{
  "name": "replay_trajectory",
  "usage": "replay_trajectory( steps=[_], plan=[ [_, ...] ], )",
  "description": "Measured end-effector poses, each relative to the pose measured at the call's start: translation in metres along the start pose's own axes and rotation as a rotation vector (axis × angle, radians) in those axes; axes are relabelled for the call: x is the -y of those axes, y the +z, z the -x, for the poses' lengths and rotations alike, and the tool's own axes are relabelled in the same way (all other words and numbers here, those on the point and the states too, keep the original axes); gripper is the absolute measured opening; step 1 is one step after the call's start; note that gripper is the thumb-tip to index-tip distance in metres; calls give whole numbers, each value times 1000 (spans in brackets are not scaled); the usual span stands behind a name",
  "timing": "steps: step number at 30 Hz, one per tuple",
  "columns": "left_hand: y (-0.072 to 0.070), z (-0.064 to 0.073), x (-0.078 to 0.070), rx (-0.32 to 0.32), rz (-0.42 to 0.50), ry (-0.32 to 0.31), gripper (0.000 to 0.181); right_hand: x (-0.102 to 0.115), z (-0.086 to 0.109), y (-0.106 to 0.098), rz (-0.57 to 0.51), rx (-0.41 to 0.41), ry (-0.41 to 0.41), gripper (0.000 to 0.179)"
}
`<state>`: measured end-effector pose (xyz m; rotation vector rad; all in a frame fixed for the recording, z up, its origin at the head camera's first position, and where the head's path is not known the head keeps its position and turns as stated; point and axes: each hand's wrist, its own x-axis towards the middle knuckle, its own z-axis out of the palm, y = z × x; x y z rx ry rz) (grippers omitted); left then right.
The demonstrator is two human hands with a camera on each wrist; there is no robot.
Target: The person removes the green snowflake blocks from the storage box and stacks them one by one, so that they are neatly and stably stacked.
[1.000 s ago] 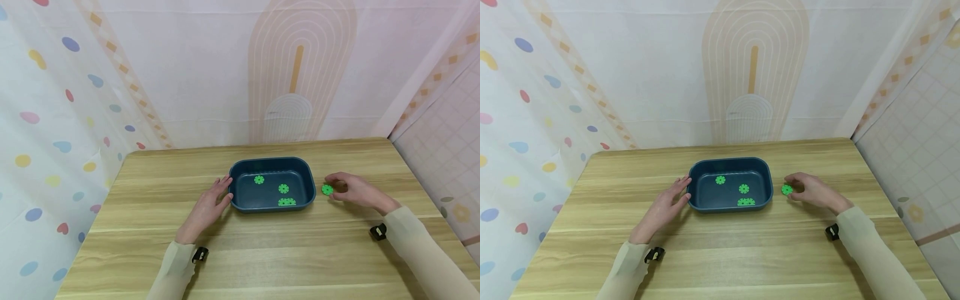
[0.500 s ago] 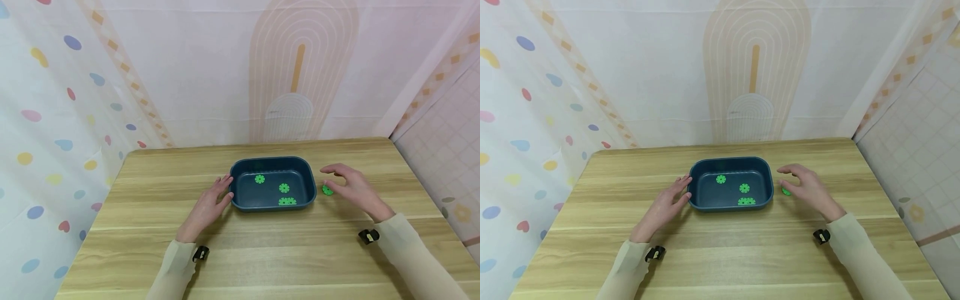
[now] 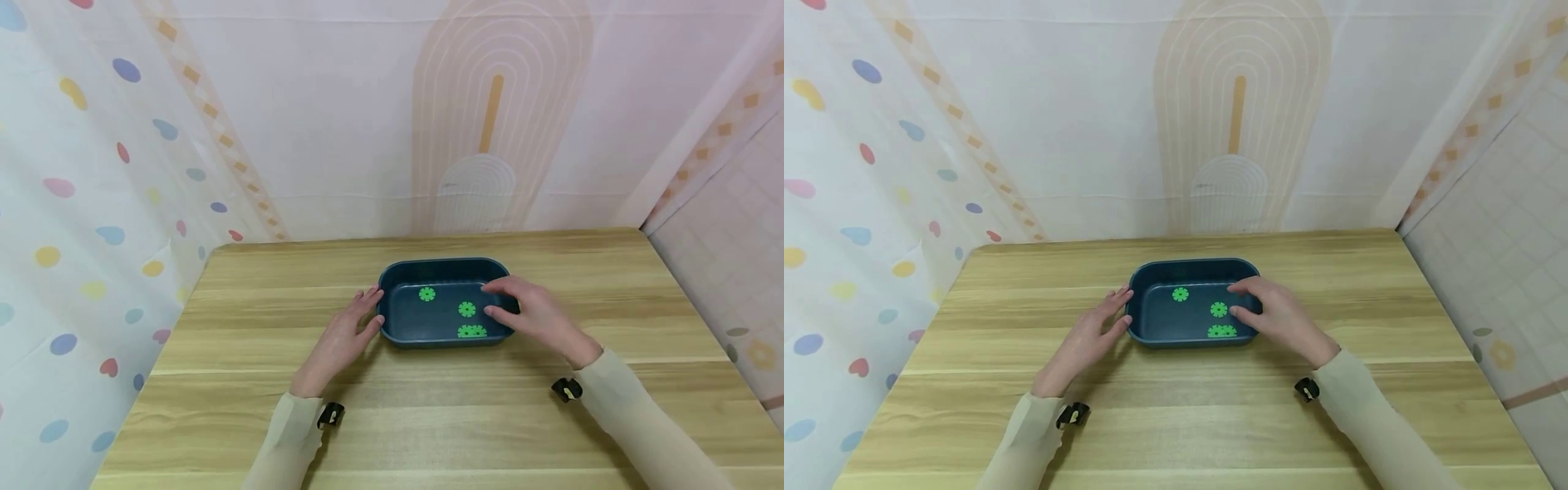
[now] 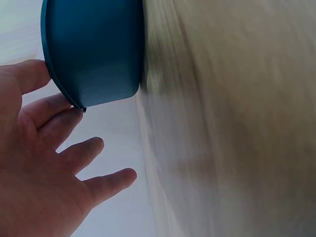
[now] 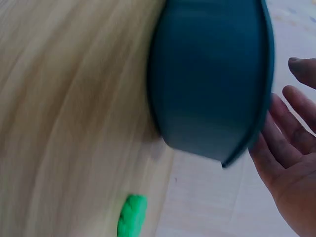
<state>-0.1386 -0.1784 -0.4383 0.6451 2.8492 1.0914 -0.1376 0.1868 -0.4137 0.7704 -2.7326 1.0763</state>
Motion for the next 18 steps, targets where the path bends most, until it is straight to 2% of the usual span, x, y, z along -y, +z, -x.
replay_trajectory(
  steps=[4,14,18],
  plan=[
    [0,0,-1,-6,-3,8,53,5,-6,9,6,81,23,40],
    [3,0,0,-16,-4,19,52,8,-24,25,6,192,16,42],
    [2,1,-1,-12,-1,17,52,10,-30,28,57,248,39,44]
  ],
)
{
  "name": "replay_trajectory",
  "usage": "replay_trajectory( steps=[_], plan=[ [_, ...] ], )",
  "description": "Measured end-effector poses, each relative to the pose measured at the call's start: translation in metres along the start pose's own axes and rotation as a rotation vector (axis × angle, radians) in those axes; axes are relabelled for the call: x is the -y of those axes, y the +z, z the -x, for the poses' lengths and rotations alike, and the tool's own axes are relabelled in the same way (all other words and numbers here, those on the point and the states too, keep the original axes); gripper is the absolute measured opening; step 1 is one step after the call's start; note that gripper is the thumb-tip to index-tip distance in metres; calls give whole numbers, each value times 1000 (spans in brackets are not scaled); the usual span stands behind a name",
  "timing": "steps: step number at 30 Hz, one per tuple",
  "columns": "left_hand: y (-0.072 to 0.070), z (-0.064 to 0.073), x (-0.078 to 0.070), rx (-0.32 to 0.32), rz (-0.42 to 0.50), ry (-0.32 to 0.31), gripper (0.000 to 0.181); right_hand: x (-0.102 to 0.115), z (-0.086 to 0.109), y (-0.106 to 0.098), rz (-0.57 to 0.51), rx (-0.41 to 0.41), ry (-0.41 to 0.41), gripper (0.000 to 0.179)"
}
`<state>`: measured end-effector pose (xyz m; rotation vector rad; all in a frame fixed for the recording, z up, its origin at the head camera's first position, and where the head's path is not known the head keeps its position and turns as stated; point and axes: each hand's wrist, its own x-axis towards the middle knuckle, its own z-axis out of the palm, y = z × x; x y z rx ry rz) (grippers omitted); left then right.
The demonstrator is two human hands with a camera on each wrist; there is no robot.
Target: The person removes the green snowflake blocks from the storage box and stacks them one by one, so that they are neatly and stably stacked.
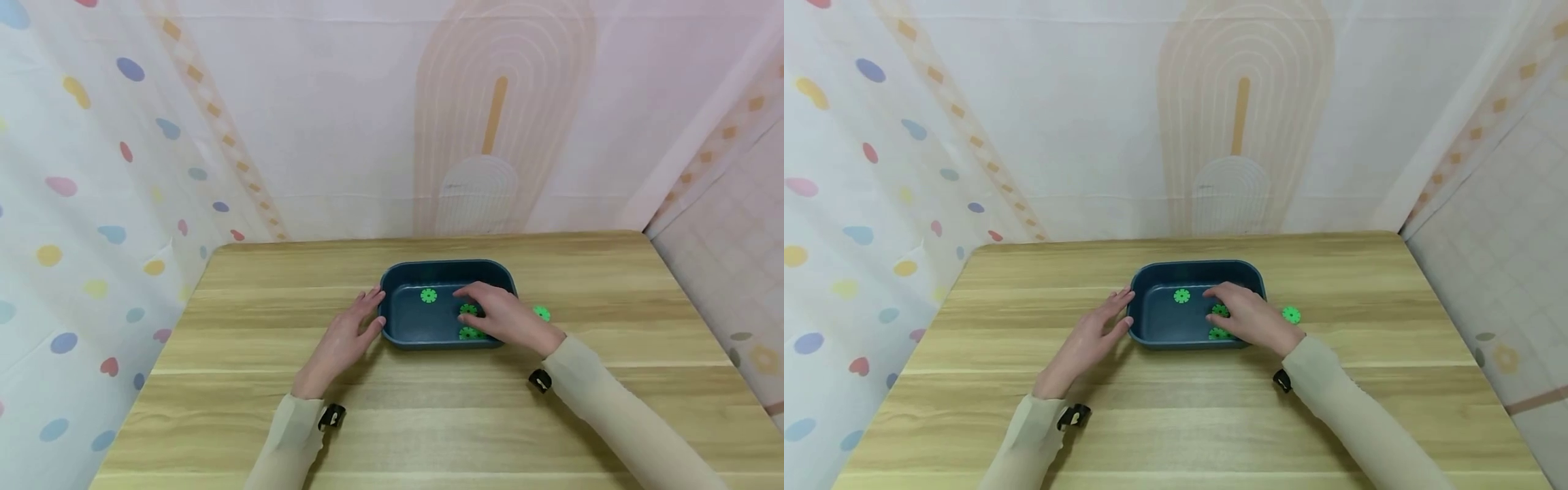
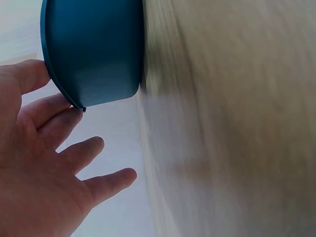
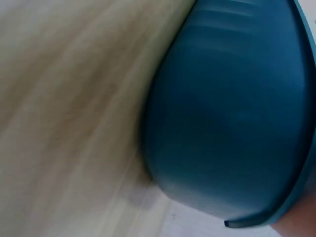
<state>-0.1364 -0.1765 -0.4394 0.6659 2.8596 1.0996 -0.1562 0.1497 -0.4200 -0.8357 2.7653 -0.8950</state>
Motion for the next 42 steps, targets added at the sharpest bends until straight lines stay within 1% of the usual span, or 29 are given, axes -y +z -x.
replay_trajectory(
  steps=[5,11,15,17,20,22,26,31,34,42],
  plan=[
    [0,-2,-1,6,-2,4,53,2,-6,-1,59,62,30,47],
    [0,1,-2,13,-1,-2,53,3,-12,3,41,109,29,47],
    [1,1,-2,4,2,6,52,1,-16,4,3,120,7,45],
    [2,0,-1,-3,4,13,52,1,-18,3,-30,118,11,44],
    [2,-1,0,-9,4,22,52,0,-21,1,-68,98,45,42],
    [2,-1,1,-11,6,26,52,-1,-23,0,-89,86,90,42],
    [2,0,1,-9,5,21,52,-3,-27,0,-90,81,144,41],
    [0,1,1,-8,5,14,52,-7,-31,1,-83,108,170,40],
    [0,2,1,-10,12,11,52,-7,-33,2,-76,126,173,40],
    [1,2,2,-4,18,-1,52,-10,-35,5,-40,150,142,38]
  ],
)
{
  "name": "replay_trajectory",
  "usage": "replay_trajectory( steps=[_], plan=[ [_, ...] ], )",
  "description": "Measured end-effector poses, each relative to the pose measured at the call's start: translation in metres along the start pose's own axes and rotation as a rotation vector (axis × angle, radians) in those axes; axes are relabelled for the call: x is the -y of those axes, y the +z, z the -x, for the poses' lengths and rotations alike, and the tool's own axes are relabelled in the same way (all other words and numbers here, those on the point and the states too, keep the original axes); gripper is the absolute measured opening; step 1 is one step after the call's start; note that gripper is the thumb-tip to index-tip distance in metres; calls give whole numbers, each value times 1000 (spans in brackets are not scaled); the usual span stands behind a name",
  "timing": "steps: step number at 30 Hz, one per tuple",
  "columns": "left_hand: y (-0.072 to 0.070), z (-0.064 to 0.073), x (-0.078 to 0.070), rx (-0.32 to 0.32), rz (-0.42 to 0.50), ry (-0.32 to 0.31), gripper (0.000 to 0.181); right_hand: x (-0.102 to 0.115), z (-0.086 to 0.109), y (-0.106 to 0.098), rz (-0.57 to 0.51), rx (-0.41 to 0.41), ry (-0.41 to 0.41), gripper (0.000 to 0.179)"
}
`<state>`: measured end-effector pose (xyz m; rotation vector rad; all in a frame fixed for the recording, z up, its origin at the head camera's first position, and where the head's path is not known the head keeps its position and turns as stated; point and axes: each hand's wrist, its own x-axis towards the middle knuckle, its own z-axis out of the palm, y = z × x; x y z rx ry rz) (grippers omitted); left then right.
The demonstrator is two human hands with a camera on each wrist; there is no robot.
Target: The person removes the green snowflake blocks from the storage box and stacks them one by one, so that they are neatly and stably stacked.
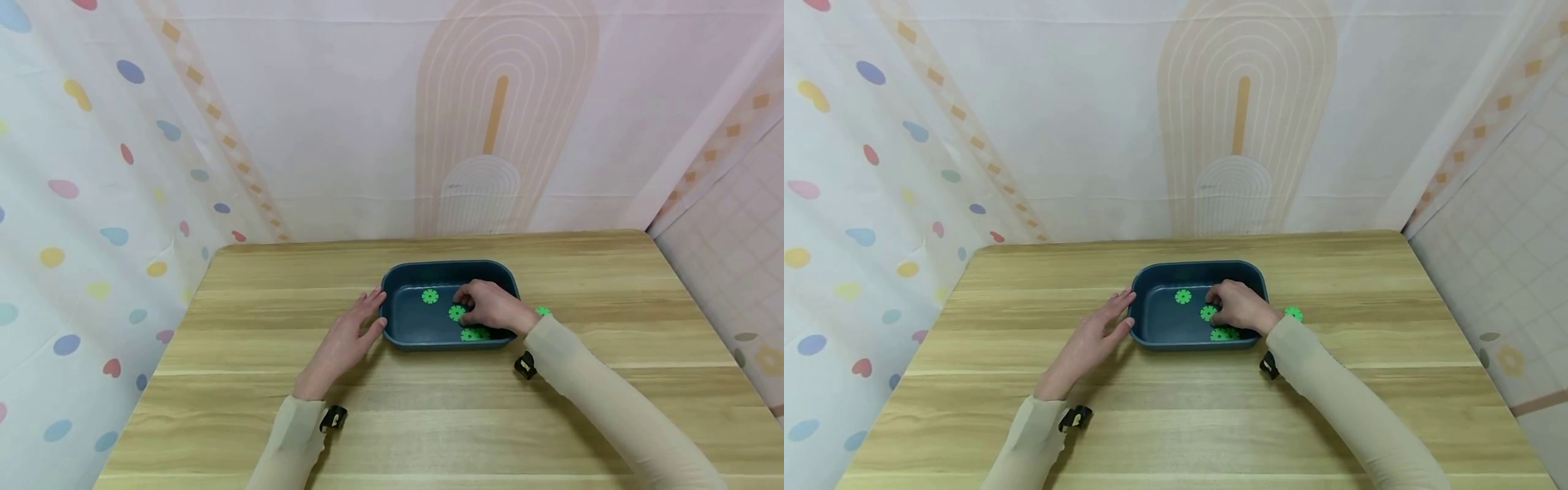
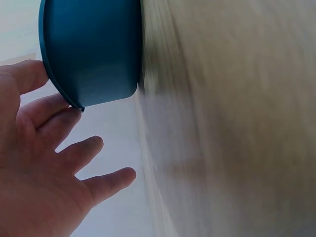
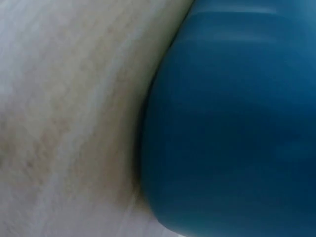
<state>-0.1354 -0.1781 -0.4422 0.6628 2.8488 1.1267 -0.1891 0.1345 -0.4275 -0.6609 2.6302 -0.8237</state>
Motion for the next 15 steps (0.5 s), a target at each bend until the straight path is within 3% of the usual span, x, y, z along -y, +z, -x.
replay_trajectory(
  steps=[15],
  plan=[
    [0,2,-2,3,-1,-8,53,1,4,4,41,-15,-49,32]
  ],
)
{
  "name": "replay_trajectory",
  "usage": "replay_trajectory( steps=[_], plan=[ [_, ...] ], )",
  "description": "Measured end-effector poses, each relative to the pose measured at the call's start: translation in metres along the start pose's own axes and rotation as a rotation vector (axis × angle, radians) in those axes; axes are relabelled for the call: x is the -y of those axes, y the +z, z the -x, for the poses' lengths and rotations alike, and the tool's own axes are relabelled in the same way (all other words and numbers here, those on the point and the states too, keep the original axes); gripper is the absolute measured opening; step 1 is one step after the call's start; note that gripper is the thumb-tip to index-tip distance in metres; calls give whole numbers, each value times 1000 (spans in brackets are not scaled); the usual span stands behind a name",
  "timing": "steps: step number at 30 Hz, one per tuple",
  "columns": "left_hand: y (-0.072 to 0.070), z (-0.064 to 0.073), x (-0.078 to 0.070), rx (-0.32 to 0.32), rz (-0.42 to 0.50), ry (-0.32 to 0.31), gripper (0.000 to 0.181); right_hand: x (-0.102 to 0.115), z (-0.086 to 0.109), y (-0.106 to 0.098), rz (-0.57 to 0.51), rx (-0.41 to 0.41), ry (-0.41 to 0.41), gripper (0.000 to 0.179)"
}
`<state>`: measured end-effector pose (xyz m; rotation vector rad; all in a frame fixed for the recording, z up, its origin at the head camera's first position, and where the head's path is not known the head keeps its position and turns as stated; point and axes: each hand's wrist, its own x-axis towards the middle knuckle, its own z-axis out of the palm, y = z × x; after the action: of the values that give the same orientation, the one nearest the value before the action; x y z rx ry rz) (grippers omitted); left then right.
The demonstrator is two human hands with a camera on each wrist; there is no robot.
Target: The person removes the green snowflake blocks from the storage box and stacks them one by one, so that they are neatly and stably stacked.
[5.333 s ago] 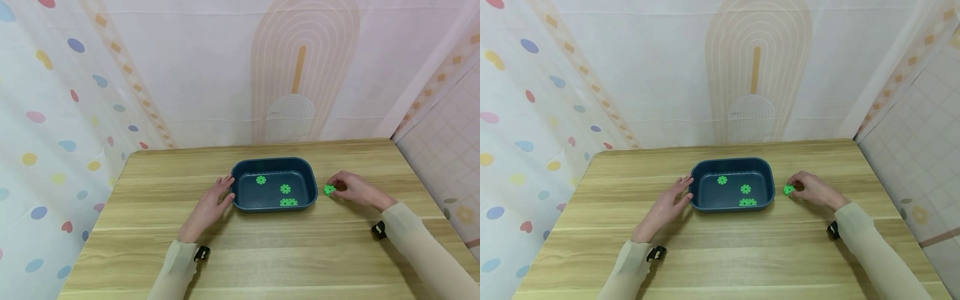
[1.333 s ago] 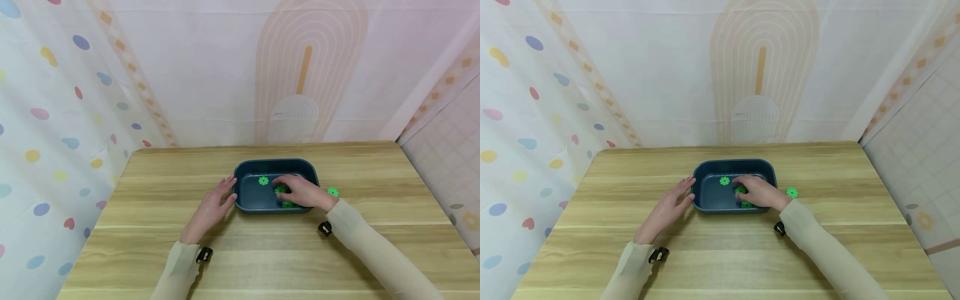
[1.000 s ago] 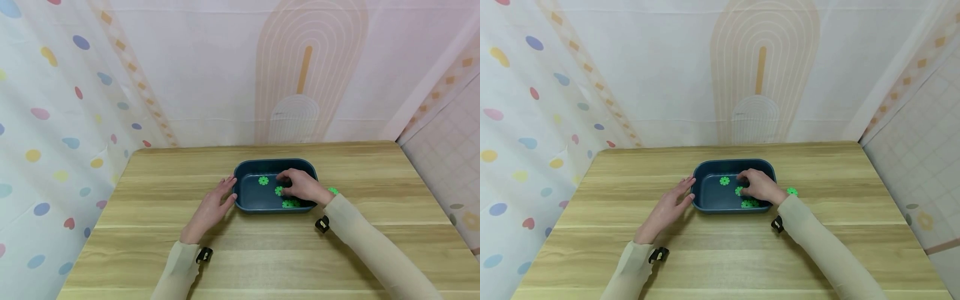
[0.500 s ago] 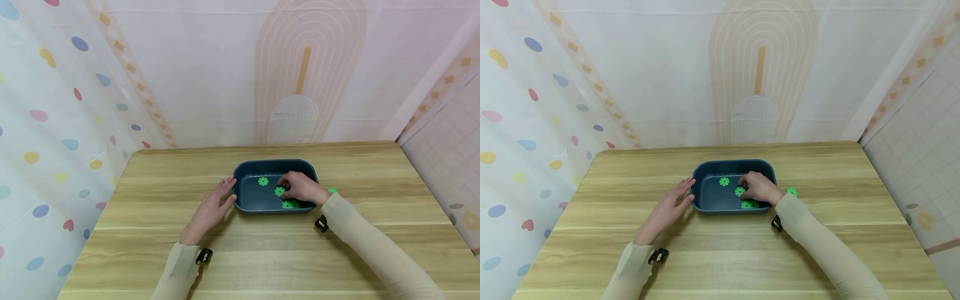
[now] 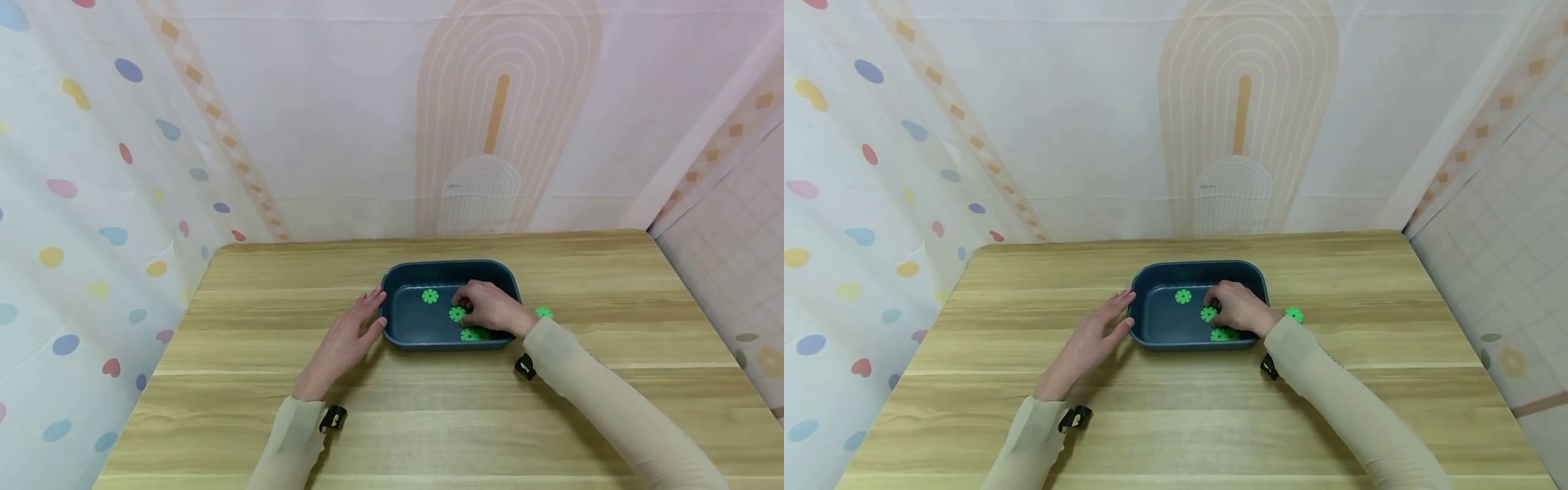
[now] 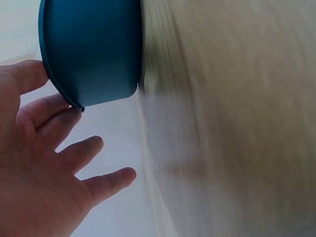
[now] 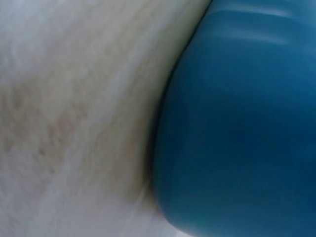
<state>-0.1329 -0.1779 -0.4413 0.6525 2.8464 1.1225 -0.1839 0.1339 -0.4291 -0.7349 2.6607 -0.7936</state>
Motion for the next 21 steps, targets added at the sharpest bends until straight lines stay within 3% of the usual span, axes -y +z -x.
replay_trajectory(
  steps=[7,15,21],
  plan=[
    [0,0,-1,-10,1,9,52,1,0,0,25,10,5,28],
    [0,-2,0,-15,-4,25,52,5,-1,3,130,6,17,29],
    [0,-3,0,-13,-5,25,52,4,-1,5,148,-9,-21,30]
  ],
)
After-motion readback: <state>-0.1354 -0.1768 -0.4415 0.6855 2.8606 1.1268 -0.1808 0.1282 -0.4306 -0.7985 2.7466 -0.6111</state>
